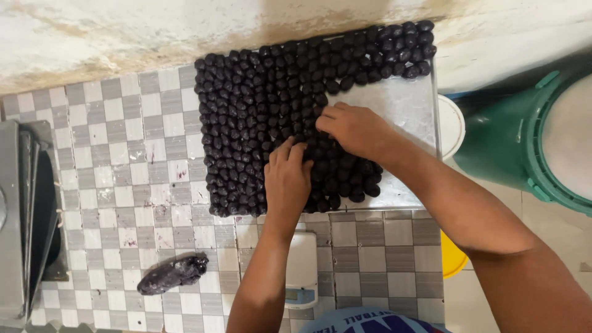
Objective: The person arranges small dark round food items on a metal tray by hand, placing them in neat rows. The person occasionally picks up and repositions items to maintain alignment.
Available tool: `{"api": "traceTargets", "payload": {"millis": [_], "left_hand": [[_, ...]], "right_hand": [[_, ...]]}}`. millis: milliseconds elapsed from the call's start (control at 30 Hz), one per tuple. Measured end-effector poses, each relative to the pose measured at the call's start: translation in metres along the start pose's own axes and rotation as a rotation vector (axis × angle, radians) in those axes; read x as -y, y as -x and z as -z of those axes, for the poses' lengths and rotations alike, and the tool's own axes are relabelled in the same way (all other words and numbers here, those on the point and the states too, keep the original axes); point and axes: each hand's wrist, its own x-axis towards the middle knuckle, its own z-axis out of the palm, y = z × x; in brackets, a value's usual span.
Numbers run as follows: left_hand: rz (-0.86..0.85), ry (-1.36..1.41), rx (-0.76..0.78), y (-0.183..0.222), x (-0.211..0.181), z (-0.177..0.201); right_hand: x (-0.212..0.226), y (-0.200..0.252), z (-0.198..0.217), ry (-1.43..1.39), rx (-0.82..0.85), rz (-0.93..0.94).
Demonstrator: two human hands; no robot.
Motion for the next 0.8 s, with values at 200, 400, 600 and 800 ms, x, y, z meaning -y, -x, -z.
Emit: {"api": "traceTargets", "payload": {"millis": [200, 400, 600, 800], "left_hand": [[0.049, 0.082, 0.011, -0.001, 0.000, 0.012], [0.048, 0.083, -0.027, -0.006, 0.002, 0.001], [0.029, 0.037, -0.052, -0.004, 0.000, 0.007], [0.030, 0.091, 0.031, 0.002, 0.001, 0.012]], "right_hand": [[-0.057, 0.035, -0.022, -0.279, -0.182, -0.217], [-0.049, 0.020, 0.004, 0.133, -0.039, -0.363], [-0.041, -0.021, -0.050, 0.373, -0.335, -0.177], [-0.010, -0.015, -0.005, 0.198, -0.146, -0.317]]}}
